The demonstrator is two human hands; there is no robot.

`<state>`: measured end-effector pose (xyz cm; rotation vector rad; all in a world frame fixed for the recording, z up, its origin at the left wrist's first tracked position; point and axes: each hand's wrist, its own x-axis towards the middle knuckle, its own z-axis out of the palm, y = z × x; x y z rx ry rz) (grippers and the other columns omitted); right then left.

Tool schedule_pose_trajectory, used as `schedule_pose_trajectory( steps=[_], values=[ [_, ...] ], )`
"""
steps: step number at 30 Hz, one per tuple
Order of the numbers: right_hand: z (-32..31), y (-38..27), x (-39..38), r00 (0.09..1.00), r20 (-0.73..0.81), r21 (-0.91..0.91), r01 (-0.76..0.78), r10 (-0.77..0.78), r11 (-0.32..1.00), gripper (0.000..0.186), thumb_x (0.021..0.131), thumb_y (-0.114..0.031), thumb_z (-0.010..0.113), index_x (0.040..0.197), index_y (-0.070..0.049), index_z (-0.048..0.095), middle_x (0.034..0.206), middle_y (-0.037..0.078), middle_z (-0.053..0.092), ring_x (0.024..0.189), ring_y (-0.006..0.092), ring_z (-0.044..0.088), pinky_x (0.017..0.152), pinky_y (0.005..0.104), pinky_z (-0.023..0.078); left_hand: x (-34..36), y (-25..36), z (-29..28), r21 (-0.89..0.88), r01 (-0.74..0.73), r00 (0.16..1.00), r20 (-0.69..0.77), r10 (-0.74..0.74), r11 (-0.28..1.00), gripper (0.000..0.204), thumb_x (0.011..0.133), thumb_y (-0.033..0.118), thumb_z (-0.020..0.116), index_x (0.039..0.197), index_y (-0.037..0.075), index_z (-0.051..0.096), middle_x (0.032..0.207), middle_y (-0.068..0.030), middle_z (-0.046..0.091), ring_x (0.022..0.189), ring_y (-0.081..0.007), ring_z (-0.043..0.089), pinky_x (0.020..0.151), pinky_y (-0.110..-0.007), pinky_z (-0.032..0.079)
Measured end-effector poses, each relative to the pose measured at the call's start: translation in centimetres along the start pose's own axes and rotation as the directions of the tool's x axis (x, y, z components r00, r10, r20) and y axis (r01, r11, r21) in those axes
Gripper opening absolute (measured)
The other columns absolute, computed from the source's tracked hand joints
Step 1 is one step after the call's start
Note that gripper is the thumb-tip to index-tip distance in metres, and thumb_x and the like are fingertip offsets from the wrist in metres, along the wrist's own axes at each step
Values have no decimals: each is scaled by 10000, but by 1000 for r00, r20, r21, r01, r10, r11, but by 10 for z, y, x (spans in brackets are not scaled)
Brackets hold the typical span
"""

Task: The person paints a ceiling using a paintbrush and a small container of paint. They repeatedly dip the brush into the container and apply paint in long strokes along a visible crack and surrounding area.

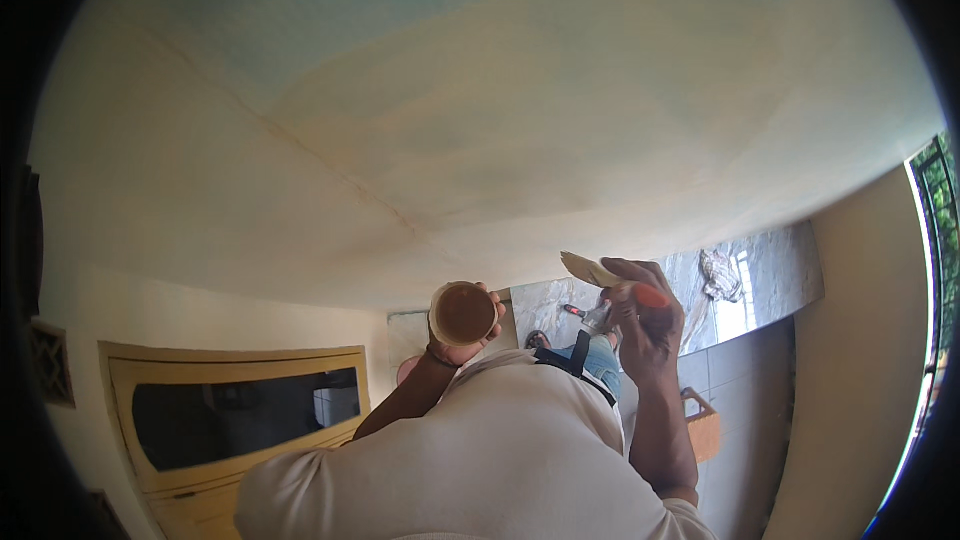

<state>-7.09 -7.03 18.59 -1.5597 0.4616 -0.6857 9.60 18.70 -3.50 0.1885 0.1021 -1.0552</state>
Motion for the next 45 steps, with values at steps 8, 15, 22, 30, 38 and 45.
schedule_pose_trajectory(
  steps=[8,15,22,30,38,45],
  values=[
    [11,-18,15,991,-26,441,-109,134,891,249,1060,-156,584,1136,75,640,871,158,711,666,192,724,533,295,573,3,-8,62,-140,-60,984,160,82,988,570,1054,463,495,1344,-16,602,1339,-203,653,1274,-370,608,1082,-565,477],
    [47,-53,13,970,171,252,127,-174,959,197,971,-8,639,1114,127,619,960,238,681,677,246,723,583,332,608,10,-7,73,-162,-105,956,255,145,981,602,1080,461,418,1373,-41,575,1344,-222,647,1282,-358,606,1101,-527,471],
    [75,-53,19,913,354,4,215,-203,977,180,838,82,760,1010,81,708,897,176,722,746,196,716,643,295,563,6,1,78,-33,-237,969,61,238,971,507,1087,387,454,1282,-50,622,1232,-214,702,1144,-319,691,998,-461,554],
    [102,-32,19,882,460,-358,292,-105,887,208,898,-97,806,1069,-31,708,867,102,745,706,122,714,604,267,558,4,5,78,5,-320,947,6,320,947,452,1078,360,500,1251,-33,640,1153,-198,728,1080,-315,713,966,-455,569],
    [127,-9,23,832,551,-373,315,-65,873,198,900,-153,793,1043,-56,697,885,136,757,731,263,767,625,352,606,3,8,79,51,-327,943,-50,329,944,446,1066,378,521,1235,-17,642,1157,-194,717,1095,-319,699,972,-473,556],
    [125,6,26,819,573,-503,325,27,801,215,879,-113,777,1074,-41,724,922,144,771,800,258,775,698,352,618,3,9,77,128,-337,930,-110,351,933,422,1046,385,563,1230,14,644,1134,-166,711,1061,-309,696,937,-459,558]
  ],
)
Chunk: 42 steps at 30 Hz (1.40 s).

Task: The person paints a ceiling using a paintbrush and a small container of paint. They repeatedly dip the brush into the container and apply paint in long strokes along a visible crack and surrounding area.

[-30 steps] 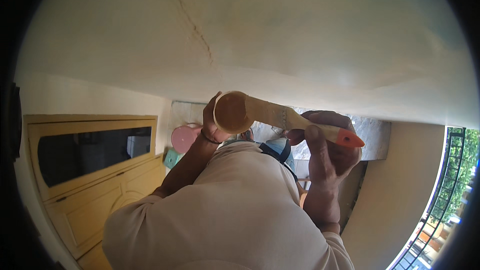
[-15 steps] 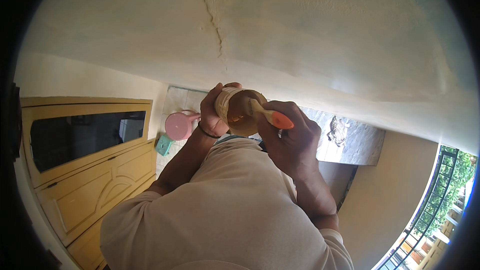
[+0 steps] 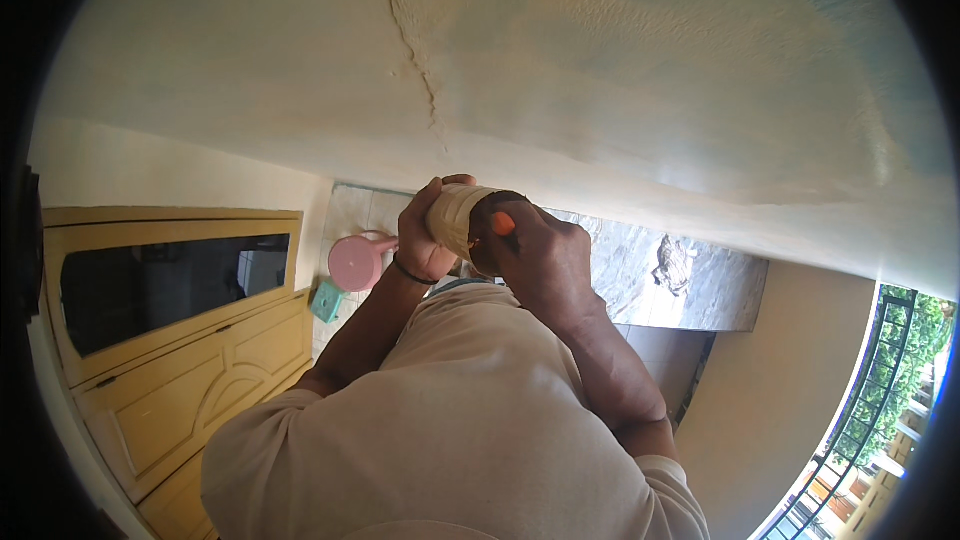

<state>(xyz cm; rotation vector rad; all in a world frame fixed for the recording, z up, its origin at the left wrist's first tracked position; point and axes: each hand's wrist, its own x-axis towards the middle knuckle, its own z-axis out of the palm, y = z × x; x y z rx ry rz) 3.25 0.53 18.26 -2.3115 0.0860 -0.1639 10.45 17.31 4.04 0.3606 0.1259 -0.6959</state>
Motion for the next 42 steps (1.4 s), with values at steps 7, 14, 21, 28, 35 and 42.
schedule_pose_trajectory(
  steps=[7,14,21,28,35,42],
  values=[
    [10,15,-3,1000,2,-59,12,-12,998,233,844,-87,777,1070,-51,733,948,140,766,801,285,768,715,366,617,-4,-3,-3,76,-9,999,-39,12,997,404,1040,384,577,1231,34,642,1128,-148,707,1062,-288,692,895,-441,572],
    [0,13,-13,999,-31,148,-37,42,988,218,873,-42,783,1084,-12,739,901,104,771,781,143,741,698,283,595,-6,-8,-3,57,-10,1000,-26,12,998,418,1045,393,568,1232,29,648,1149,-155,711,1082,-289,693,902,-440,576],
    [-34,6,-28,937,-153,666,-137,313,733,199,950,-116,761,1055,42,702,857,122,761,720,155,744,567,239,534,-7,-10,-4,-96,3,1000,3,-3,995,461,1056,406,534,1250,5,650,1200,-179,715,1121,-313,692,955,-471,561],
    [-36,11,-30,908,-248,736,-49,337,675,241,984,-143,720,1048,85,677,807,174,749,689,198,748,532,266,543,-5,-8,-5,-137,36,999,16,-34,990,485,1061,412,516,1262,-10,645,1207,-187,714,1141,-328,684,986,-490,548],
    [-27,10,-33,902,-290,739,-1,319,674,223,973,-140,737,1067,55,683,828,144,736,694,216,746,511,273,529,-4,-11,-5,-108,25,999,24,-23,994,495,1067,413,495,1267,-18,635,1219,-204,707,1144,-337,683,987,-486,550],
    [-24,12,-35,911,-274,699,-31,308,715,231,984,-143,720,1063,68,671,826,157,753,713,163,727,582,271,565,-5,-12,-9,-152,30,999,49,-23,988,469,1069,374,492,1267,-29,630,1220,-211,705,1147,-341,682,999,-495,548]
  ],
)
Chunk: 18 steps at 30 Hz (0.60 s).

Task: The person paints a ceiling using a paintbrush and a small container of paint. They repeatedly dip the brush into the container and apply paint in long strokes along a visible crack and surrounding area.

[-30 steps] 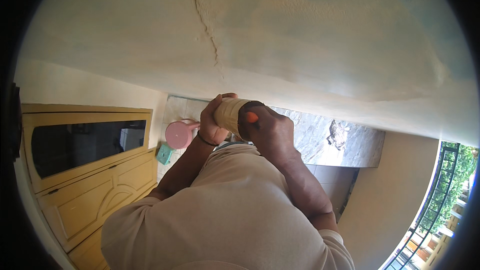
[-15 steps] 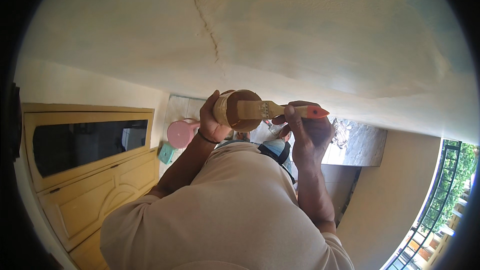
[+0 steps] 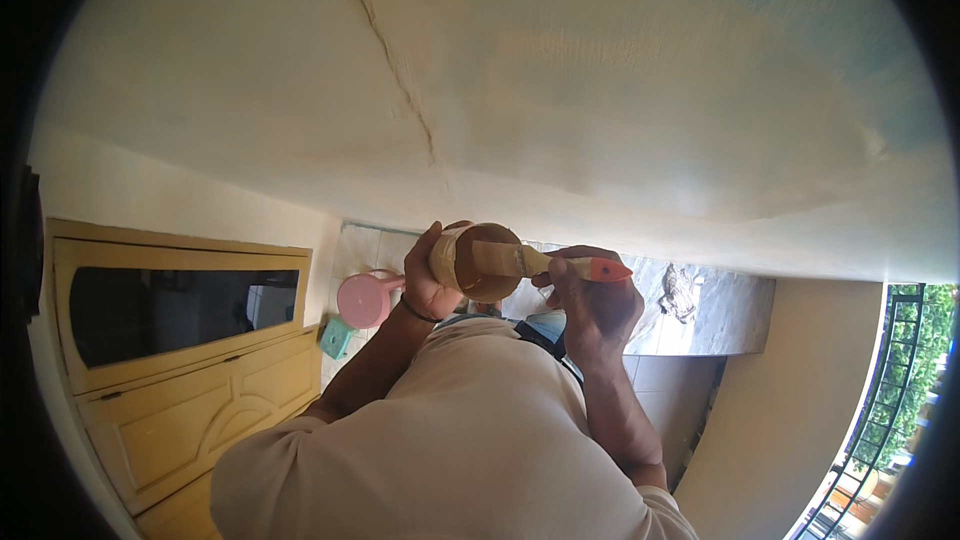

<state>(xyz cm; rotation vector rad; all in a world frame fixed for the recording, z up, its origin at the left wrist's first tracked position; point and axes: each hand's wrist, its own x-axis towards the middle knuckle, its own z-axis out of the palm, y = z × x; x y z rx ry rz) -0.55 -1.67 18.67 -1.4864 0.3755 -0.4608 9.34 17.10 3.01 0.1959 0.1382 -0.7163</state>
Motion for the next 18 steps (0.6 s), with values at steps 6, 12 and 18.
schedule_pose_trajectory(
  steps=[6,12,18],
  values=[
    [-6,13,-4,948,154,-247,309,-278,918,131,965,-64,703,1062,22,682,956,103,753,725,192,735,606,291,563,-1,3,5,37,-7,1000,-30,8,999,462,1068,373,497,1257,-25,636,1209,-206,709,1134,-335,688,997,-483,551],
    [9,16,0,727,469,-333,672,-502,662,323,847,53,750,1114,4,576,983,158,709,762,292,734,629,354,579,-1,2,6,54,-5,998,-69,9,999,465,1070,380,493,1263,-19,634,1183,-202,718,1086,-331,706,950,-474,572],
    [13,18,3,694,434,-352,718,-575,601,361,823,74,754,1119,32,550,1002,169,683,764,304,721,580,367,559,0,2,11,24,14,1000,-27,-14,1000,479,1073,392,471,1278,-14,622,1153,-217,720,984,-340,738,707,-462,642]
  ],
)
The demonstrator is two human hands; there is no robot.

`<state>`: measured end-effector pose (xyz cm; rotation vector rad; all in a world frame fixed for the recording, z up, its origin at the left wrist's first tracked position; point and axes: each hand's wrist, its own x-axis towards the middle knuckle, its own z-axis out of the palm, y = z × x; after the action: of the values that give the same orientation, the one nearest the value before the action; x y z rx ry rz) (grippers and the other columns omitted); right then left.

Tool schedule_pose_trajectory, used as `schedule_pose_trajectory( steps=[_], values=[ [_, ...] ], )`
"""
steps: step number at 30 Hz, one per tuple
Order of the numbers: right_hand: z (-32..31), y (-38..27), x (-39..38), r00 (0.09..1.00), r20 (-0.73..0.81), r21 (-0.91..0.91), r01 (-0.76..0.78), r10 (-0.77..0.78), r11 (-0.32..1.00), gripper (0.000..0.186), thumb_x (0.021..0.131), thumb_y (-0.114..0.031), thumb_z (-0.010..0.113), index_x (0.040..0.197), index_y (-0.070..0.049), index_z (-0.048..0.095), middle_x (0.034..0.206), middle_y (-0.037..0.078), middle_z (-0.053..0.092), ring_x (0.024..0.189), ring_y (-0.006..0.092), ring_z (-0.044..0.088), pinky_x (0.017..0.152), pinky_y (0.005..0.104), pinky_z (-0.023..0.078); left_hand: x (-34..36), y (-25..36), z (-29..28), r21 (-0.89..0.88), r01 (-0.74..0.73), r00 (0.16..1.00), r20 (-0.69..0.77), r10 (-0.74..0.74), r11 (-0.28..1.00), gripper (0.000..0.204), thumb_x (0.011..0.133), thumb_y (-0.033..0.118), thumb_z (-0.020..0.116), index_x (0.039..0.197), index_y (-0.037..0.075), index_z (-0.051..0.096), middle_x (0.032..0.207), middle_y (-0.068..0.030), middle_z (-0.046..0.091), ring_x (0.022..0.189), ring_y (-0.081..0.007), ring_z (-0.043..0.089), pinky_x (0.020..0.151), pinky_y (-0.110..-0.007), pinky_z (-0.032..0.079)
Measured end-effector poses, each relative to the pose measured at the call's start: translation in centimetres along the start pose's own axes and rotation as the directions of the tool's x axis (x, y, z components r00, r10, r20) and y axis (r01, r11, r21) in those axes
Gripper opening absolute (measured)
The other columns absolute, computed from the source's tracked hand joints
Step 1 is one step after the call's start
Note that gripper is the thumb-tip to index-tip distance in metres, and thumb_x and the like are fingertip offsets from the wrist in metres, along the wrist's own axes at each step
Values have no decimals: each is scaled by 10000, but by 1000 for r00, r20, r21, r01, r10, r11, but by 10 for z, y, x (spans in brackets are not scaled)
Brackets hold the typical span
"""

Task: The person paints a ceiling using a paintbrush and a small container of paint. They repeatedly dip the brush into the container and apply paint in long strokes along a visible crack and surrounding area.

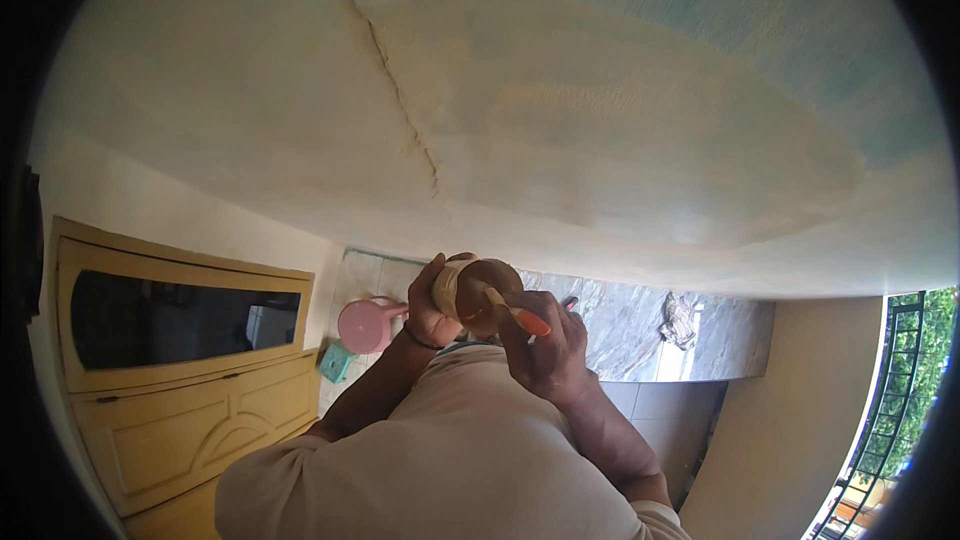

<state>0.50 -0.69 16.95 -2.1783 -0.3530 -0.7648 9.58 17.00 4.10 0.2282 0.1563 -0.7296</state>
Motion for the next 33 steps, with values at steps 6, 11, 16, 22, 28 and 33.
schedule_pose_trajectory(
  steps=[6,11,16,22,28,33],
  values=[
    [-5,0,-5,964,6,67,-264,264,962,207,876,46,733,1049,11,624,950,153,709,730,266,721,594,340,561,-3,-4,-7,-3,-1,1000,6,1,1000,490,1076,400,470,1281,-19,622,1180,-222,713,1008,-345,733,752,-468,640],
    [-11,-3,2,751,-133,577,-471,646,667,235,1024,-190,670,1044,43,679,896,123,743,674,156,690,594,270,538,2,-6,-12,10,-32,998,45,31,999,500,1081,395,475,1291,-36,616,1230,-217,702,1155,-330,681,1019,-486,530],
    [-17,5,1,632,-100,791,-418,768,447,255,1033,-212,655,1022,42,653,908,171,740,646,196,706,537,304,566,4,-4,-3,-32,6,998,68,-4,999,497,1085,376,469,1281,-57,616,1244,-208,700,1172,-323,673,1042,-471,521],
    [-9,15,-10,562,-11,921,-318,827,228,211,1031,-212,651,1007,-3,636,879,160,727,630,208,705,511,318,584,7,-4,-5,-43,25,997,70,-22,999,505,1080,383,478,1281,-59,616,1240,-205,701,1176,-323,669,1048,-471,515],
    [-8,14,-4,417,67,955,-291,906,63,249,1032,-267,661,953,-37,612,812,123,693,612,198,692,507,308,580,11,-3,0,-48,57,996,77,-53,997,505,1079,379,481,1280,-65,613,1243,-212,699,1180,-323,668,1051,-469,511],
    [-7,20,-8,392,144,940,-340,908,-2,322,1015,-377,675,947,-70,602,772,87,684,611,174,689,512,294,575,14,-4,2,-80,76,992,105,-68,994,510,1080,378,476,1293,-68,601,1248,-218,695,1182,-327,667,1053,-469,510]
  ],
)
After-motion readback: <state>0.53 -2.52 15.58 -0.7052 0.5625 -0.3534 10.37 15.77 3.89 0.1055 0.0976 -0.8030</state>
